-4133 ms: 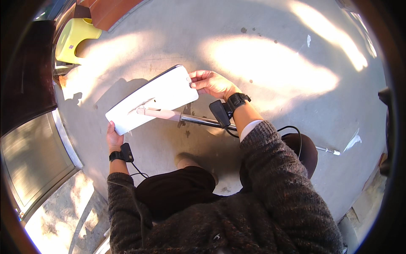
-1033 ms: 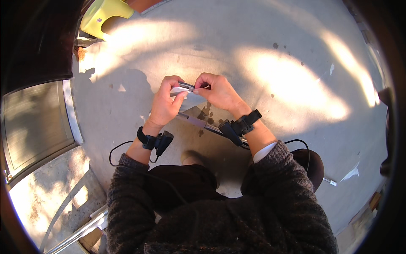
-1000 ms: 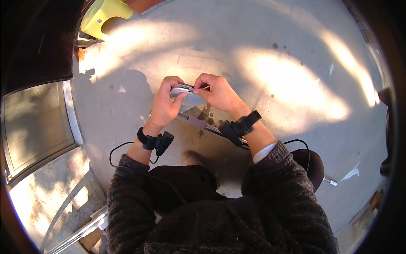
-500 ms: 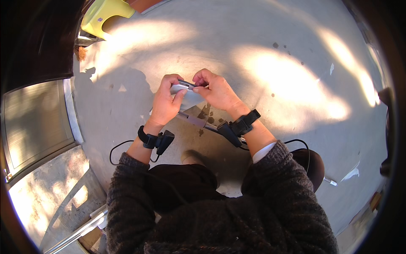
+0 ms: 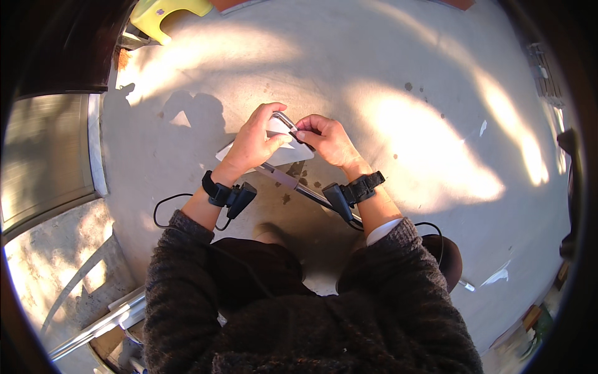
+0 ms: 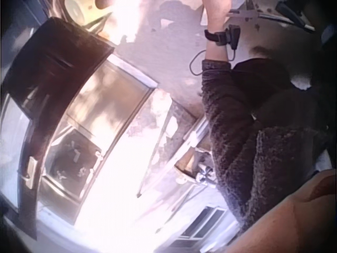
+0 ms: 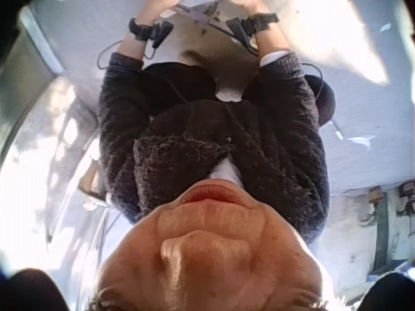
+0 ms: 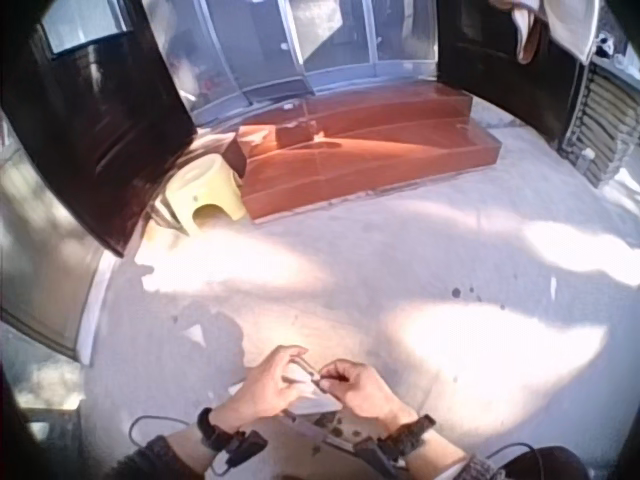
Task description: The person assembles a flat mop head by attaching a gray microfiber pad to a white plastic frame. They secure the pad using clips and a strap, then trim excess material with scissors.
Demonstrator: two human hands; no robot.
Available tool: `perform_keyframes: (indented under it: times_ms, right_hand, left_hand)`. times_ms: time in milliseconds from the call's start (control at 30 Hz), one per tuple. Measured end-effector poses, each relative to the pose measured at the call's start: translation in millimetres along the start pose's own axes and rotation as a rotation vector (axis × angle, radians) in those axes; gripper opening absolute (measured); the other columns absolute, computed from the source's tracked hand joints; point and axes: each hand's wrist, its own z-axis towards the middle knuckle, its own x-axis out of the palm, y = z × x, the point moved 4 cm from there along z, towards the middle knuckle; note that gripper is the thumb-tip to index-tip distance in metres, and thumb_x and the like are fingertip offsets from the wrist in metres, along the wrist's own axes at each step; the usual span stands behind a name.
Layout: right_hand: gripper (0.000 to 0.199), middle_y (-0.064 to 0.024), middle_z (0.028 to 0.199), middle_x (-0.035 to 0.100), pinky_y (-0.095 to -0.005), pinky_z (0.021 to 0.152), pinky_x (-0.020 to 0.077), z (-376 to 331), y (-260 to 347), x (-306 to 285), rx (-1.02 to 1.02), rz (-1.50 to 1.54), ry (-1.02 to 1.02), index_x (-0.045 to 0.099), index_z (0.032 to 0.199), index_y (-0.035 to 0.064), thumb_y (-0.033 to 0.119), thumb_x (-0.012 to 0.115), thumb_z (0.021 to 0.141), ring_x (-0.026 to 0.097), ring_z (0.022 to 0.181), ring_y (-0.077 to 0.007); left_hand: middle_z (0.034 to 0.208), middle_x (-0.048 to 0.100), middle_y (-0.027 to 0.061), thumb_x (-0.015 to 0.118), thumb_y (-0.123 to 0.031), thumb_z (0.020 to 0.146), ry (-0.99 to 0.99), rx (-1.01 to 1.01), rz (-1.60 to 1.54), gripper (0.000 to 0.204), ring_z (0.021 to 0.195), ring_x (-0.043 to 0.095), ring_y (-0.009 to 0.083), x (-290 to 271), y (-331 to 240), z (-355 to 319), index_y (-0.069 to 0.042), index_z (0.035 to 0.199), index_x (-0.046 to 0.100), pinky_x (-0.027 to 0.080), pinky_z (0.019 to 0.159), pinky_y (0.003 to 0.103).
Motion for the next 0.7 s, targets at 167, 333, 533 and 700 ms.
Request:
perform_keyframes:
  times_ms: [167,333,533,700]
  right_hand:
    - [0.016,0.0017,0.089,0.064,-0.0233,0.072,0.0472,3.9,-8.6,2.9,-0.004,0.059,0.011,0.064,0.105,0.0020,0.008,0.063,0.090,0.056,0.079,-0.0066]
    - [0.019,-0.0001,0.093,0.065,-0.0246,0.077,0.0480,3.9,-9.0,2.9,0.019,0.083,0.036,0.064,0.108,0.0017,0.007,0.062,0.090,0.057,0.084,-0.0083]
    - [0.022,-0.0011,0.095,0.066,-0.0257,0.080,0.0476,2.0,-5.9,1.4,0.048,0.067,0.062,0.064,0.111,0.0004,0.009,0.061,0.090,0.058,0.089,-0.0092]
    - [0.025,-0.0035,0.094,0.066,-0.0265,0.079,0.0468,-0.1,2.6,2.3,-0.043,-0.047,0.056,0.063,0.112,0.0010,0.013,0.063,0.090,0.058,0.086,-0.0110]
  left_hand:
    - [0.124,0.053,0.0164,0.076,-0.012,0.073,-0.041,0.054,-0.025,0.071,0.115,0.055,0.0312,-0.2,4.0,-5.6,-0.006,0.133,0.039,0.044,0.098,0.037]
    - [0.126,0.051,0.0207,0.075,-0.010,0.075,-0.041,0.090,-0.082,0.076,0.119,0.052,0.0348,0.2,11.0,-6.6,-0.007,0.138,0.032,0.042,0.100,0.040]
    - [0.124,0.052,0.0209,0.072,-0.008,0.078,-0.023,0.069,-0.138,0.074,0.121,0.051,0.0352,1.7,15.8,-6.8,-0.009,0.139,0.030,0.042,0.100,0.041]
    - [0.126,0.052,0.0187,0.068,-0.006,0.081,-0.005,0.006,-0.173,0.073,0.122,0.050,0.0340,1.4,12.7,-5.5,-0.009,0.141,0.027,0.044,0.098,0.040]
